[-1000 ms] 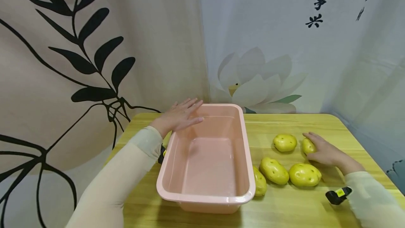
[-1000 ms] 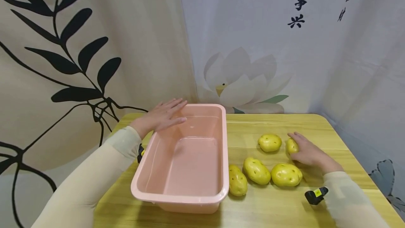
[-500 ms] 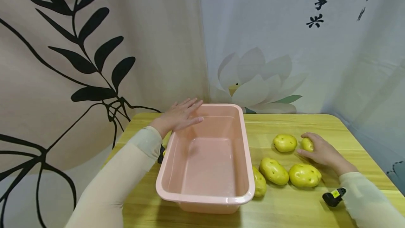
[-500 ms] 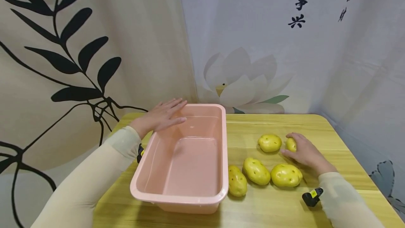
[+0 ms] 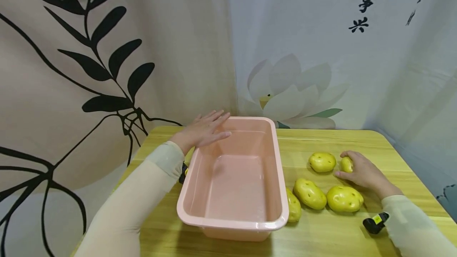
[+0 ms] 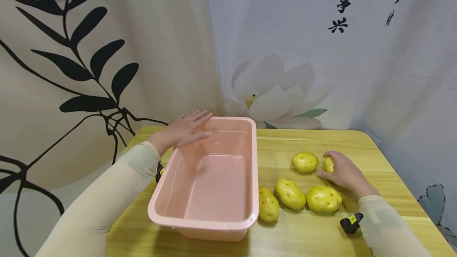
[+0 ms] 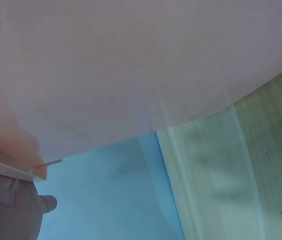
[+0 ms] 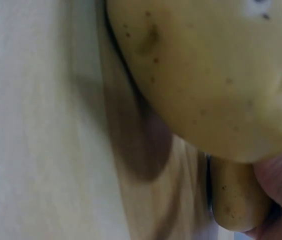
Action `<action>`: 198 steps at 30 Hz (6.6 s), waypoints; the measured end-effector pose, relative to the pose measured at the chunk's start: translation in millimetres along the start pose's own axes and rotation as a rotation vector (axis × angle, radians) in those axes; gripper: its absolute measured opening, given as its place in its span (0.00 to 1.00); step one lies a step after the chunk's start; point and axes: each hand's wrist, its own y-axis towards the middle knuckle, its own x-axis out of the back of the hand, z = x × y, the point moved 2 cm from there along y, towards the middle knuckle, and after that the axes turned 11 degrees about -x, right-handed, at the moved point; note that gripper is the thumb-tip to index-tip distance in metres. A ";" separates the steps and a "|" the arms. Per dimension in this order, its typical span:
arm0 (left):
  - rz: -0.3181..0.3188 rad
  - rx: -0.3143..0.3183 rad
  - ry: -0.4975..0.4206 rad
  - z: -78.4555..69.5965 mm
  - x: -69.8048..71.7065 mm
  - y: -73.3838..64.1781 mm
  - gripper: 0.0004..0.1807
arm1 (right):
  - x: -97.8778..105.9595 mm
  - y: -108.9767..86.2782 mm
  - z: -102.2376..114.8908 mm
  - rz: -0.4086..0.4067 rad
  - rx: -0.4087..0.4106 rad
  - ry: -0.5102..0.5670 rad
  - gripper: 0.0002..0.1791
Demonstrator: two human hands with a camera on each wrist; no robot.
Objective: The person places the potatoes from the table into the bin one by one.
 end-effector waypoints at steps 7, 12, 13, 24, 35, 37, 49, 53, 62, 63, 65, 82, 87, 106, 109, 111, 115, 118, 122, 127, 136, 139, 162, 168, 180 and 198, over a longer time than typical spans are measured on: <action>-0.003 -0.003 0.013 1.6 -1.1 0.6 0.46 | -2.9 0.5 -3.3 -0.044 0.041 -0.023 0.34; -0.012 -0.014 0.021 3.7 -3.1 1.3 0.46 | -3.9 -0.5 -4.3 -0.048 0.044 -0.022 0.32; -0.011 -0.013 0.017 3.7 -3.2 1.2 0.46 | -4.1 -0.8 -4.7 -0.047 0.041 -0.022 0.31; -0.025 -0.025 0.018 3.8 -2.3 1.5 0.45 | -5.5 -0.5 -5.8 -0.070 0.015 0.019 0.39; -0.017 -0.020 -0.013 2.4 -3.7 -1.3 0.45 | 2.9 -5.9 -3.1 -0.089 0.010 0.065 0.32; -0.020 -0.022 -0.013 3.0 -3.8 -1.1 0.45 | 8.9 -7.6 1.6 -0.116 0.020 0.080 0.31; -0.021 -0.036 0.010 2.2 -0.8 2.1 0.45 | 41.3 -20.8 42.7 -0.214 0.135 0.139 0.30; -0.020 -0.041 0.013 0.3 0.3 1.8 0.44 | 47.0 -25.7 58.4 -0.225 0.137 0.168 0.30; -0.018 -0.045 0.011 -2.2 2.6 1.7 0.44 | 59.4 -37.4 87.4 -0.228 0.207 0.265 0.29; -0.018 -0.045 0.012 -2.2 2.4 1.7 0.44 | 61.1 -38.4 89.8 -0.226 0.214 0.279 0.29; -0.019 -0.046 0.012 -1.8 2.2 1.8 0.44 | 64.3 -40.1 94.6 -0.221 0.216 0.312 0.29; -0.007 -0.020 -0.023 -3.0 -0.1 1.1 0.44 | 72.0 -55.4 122.3 -0.041 0.215 0.574 0.29; -0.008 -0.024 -0.025 -2.9 0.0 0.6 0.44 | 74.4 -55.6 132.8 0.071 0.290 0.762 0.27; -0.016 -0.027 -0.033 -2.9 0.6 0.8 0.44 | 81.1 -53.6 162.8 0.395 0.578 1.169 0.25; -0.013 -0.023 -0.026 -1.4 -0.3 0.2 0.44 | 81.9 -53.8 169.2 0.425 0.597 1.172 0.25; -0.013 -0.022 -0.030 -1.1 -0.2 -0.5 0.44 | 82.3 -54.2 173.9 0.437 0.610 1.168 0.25; -0.016 -0.019 -0.034 -0.8 0.2 -1.4 0.45 | 82.7 -54.0 184.6 0.460 0.617 1.157 0.26; -0.017 -0.016 -0.030 -0.8 0.3 -1.6 0.45 | 83.2 -53.1 194.1 0.476 0.626 1.145 0.26; -0.014 -0.018 -0.016 -1.0 -0.1 -0.8 0.45 | 84.3 -51.9 206.9 0.503 0.656 1.120 0.27; -0.017 -0.016 -0.009 -1.5 -0.4 0.0 0.44 | 85.1 -48.9 221.3 0.561 0.698 1.095 0.28; -0.017 -0.018 -0.004 -1.7 -0.9 0.8 0.45 | 83.4 -43.6 244.8 0.705 0.700 1.015 0.29; -0.026 -0.022 0.000 -2.6 -0.2 0.4 0.45 | 81.8 -42.0 252.0 0.717 0.711 0.970 0.29; -0.026 0.032 -0.026 -3.6 -1.0 -0.3 0.42 | 65.4 -38.9 302.9 0.853 0.604 0.560 0.27; -0.015 0.053 -0.050 -4.0 1.6 -2.5 0.42 | 61.3 -38.6 325.0 0.845 0.616 0.404 0.24; -0.034 0.043 -0.072 -1.4 1.3 0.1 0.44 | 51.3 -34.4 362.0 0.895 0.710 0.275 0.25; -0.043 0.012 -0.241 10.3 2.7 -9.7 0.41 | 20.9 -26.3 413.9 1.021 0.738 0.126 0.23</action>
